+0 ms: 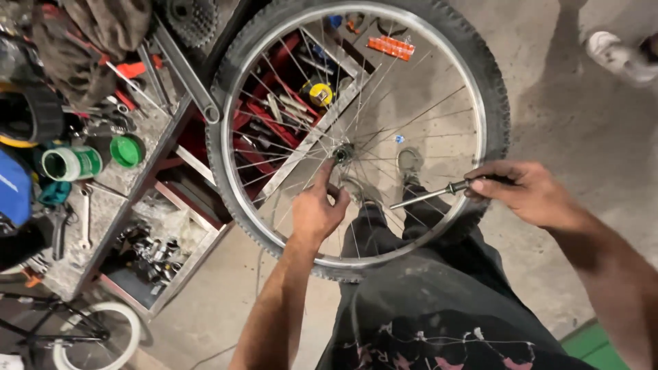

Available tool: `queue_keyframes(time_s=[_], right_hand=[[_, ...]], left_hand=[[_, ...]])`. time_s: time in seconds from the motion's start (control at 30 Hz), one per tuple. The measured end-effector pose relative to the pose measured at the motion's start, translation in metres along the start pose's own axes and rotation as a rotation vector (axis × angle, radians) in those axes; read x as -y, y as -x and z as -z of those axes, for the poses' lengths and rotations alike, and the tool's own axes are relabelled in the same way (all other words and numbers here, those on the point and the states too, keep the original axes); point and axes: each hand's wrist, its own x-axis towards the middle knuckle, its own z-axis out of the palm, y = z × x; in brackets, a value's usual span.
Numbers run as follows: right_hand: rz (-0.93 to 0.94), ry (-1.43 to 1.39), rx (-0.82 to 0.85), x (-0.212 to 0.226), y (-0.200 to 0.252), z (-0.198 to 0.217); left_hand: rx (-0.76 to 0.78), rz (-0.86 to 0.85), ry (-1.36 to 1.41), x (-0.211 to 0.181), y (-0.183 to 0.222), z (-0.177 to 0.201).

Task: Repairing a bicycle wheel hub by adjusting the axle and bearings with a screwdriver and manual manipulation

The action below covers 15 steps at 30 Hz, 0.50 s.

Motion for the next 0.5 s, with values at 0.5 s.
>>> queue_keyframes(time_s=[0.5], right_hand=[[0.105, -0.088, 0.061, -0.019, 0.003, 0.021]], left_hand=[[0.039, -0.062, -0.520, 0.027, -0.003, -0.022]])
